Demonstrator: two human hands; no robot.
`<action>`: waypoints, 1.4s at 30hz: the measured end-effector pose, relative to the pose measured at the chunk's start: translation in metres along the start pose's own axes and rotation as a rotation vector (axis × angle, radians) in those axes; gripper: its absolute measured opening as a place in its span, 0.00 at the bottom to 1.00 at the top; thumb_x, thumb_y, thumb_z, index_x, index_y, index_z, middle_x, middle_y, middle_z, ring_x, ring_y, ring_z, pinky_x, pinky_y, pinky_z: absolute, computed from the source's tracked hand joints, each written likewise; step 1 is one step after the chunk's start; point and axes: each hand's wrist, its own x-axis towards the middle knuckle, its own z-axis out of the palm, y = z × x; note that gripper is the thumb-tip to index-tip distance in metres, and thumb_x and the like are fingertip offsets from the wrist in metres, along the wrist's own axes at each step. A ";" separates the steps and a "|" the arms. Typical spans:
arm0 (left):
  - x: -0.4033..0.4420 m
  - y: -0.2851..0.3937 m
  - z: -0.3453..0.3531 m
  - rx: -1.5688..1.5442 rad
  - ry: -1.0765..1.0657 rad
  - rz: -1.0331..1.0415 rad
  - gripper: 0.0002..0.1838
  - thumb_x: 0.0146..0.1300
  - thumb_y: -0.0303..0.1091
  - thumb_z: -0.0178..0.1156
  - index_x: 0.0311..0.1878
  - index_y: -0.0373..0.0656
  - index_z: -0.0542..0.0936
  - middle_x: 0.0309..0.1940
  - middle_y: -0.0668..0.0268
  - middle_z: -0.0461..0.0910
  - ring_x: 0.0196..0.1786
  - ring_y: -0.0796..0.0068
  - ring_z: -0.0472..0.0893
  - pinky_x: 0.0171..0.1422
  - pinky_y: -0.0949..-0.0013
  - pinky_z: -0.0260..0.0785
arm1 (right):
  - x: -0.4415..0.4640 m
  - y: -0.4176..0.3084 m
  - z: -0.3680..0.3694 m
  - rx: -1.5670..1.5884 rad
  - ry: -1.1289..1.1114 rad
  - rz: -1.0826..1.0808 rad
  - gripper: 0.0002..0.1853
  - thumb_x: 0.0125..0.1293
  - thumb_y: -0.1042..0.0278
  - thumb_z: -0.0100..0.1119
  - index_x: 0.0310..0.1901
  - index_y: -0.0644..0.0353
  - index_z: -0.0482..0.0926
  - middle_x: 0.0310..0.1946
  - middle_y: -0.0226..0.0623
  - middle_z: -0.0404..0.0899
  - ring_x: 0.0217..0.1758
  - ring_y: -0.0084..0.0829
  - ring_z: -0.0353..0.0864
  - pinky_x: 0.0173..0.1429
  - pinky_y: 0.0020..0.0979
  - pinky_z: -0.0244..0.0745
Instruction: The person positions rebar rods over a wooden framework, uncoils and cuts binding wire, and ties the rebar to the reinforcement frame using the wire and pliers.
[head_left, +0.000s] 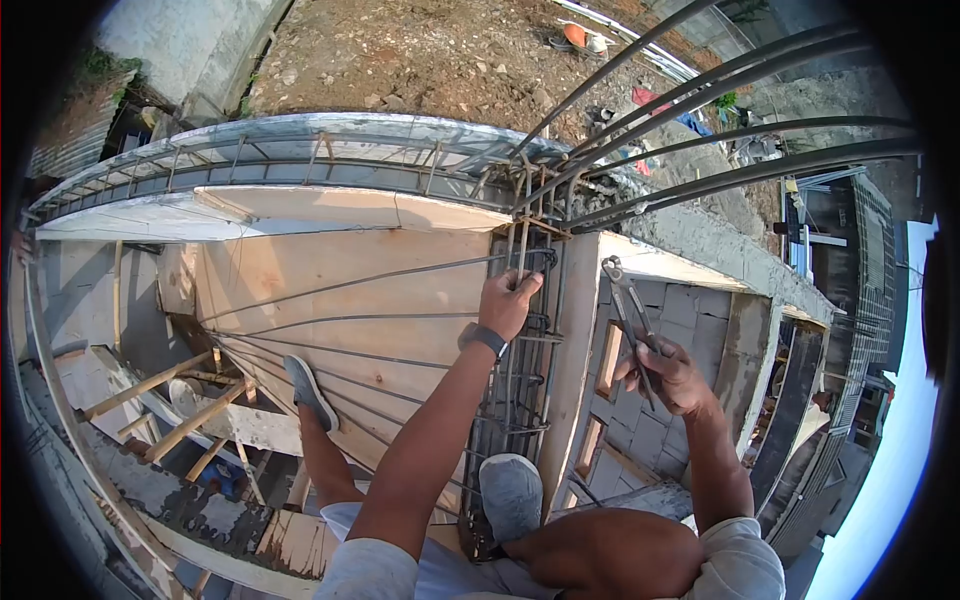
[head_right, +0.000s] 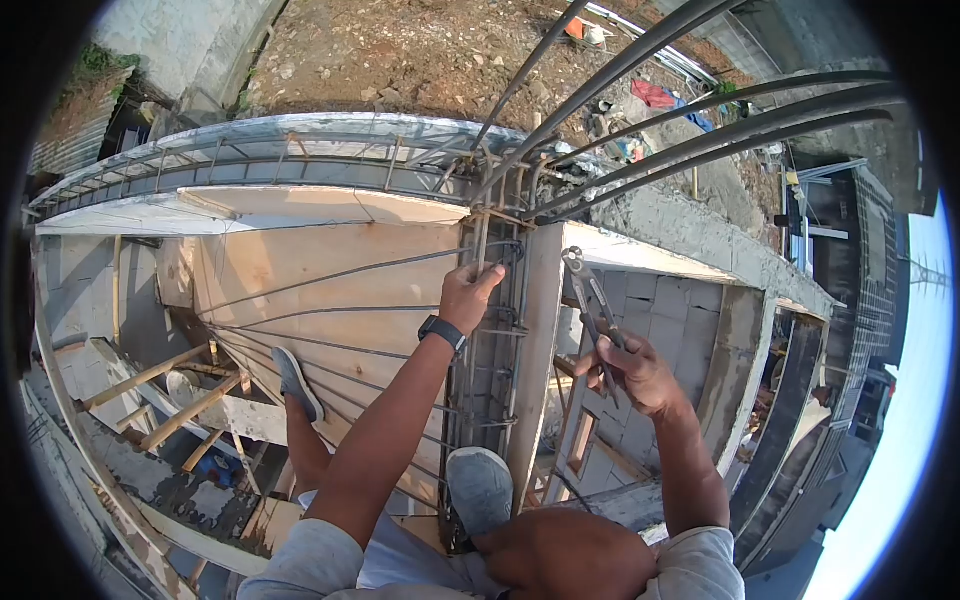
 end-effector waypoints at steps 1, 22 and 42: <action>-0.001 0.001 0.000 -0.021 0.002 -0.028 0.15 0.65 0.43 0.65 0.34 0.38 0.84 0.21 0.76 0.74 0.25 0.86 0.68 0.31 0.74 0.62 | 0.000 0.001 0.005 -0.187 -0.055 -0.022 0.24 0.74 0.54 0.55 0.65 0.60 0.72 0.31 0.31 0.83 0.30 0.25 0.81 0.37 0.28 0.74; -0.004 0.001 -0.019 -0.613 -0.218 -0.139 0.20 0.63 0.44 0.66 0.51 0.39 0.85 0.27 0.75 0.73 0.31 0.85 0.72 0.36 0.78 0.66 | 0.056 -0.092 0.112 -2.577 0.263 -0.283 0.35 0.67 0.64 0.54 0.75 0.57 0.59 0.70 0.58 0.60 0.74 0.64 0.56 0.72 0.62 0.58; -0.011 -0.004 -0.021 -0.678 -0.238 -0.085 0.22 0.63 0.44 0.69 0.53 0.37 0.84 0.37 0.74 0.79 0.40 0.84 0.74 0.50 0.78 0.65 | 0.066 -0.089 0.177 -2.962 0.132 -0.155 0.34 0.68 0.59 0.52 0.73 0.64 0.62 0.73 0.58 0.57 0.78 0.66 0.48 0.73 0.67 0.51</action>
